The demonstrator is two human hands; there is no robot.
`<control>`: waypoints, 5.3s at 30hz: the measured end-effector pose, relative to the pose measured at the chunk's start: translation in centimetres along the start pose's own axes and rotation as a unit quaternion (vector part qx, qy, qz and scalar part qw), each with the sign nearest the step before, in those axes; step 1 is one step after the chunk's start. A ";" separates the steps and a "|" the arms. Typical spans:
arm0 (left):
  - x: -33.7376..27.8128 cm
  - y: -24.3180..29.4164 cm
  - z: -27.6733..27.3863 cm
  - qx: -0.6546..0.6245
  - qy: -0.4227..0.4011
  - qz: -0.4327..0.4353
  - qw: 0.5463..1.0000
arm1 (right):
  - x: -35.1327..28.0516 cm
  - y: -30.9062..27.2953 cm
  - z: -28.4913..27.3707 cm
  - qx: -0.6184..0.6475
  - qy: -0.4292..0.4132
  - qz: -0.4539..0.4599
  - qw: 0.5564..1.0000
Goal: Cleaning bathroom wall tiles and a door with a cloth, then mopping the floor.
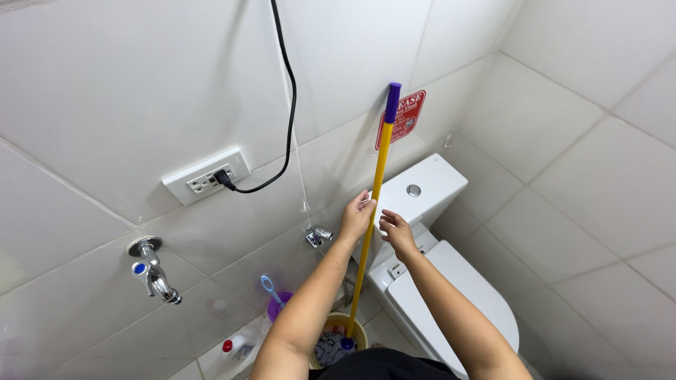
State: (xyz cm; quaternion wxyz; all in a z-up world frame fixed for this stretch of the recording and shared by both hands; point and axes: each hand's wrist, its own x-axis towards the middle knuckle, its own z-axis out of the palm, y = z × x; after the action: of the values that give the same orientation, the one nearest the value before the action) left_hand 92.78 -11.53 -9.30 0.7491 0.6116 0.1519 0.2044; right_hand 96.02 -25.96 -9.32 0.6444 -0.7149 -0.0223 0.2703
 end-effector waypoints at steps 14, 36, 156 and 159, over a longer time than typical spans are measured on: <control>5.1 4.7 5.3 0.216 0.054 -0.030 0.974 | 5.8 -2.2 -0.5 -0.093 -0.103 -0.082 0.987; -14.3 7.4 -2.1 0.110 -0.145 0.036 0.983 | -14.9 11.7 5.1 -0.086 -0.058 -0.046 0.994; -63.0 36.6 -5.8 -0.144 -0.238 0.287 0.917 | -76.5 -2.2 9.7 0.615 -0.138 -0.125 0.767; -65.2 37.2 -4.4 -0.146 -0.247 0.263 0.921 | -78.6 -1.4 7.6 0.623 -0.181 -0.150 0.746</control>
State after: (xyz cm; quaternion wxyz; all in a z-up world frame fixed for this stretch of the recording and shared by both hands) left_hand 29.41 -33.57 24.73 0.7632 0.5442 -0.2359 0.2563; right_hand 26.25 -48.69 19.95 0.9628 -0.0792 -0.0720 0.2482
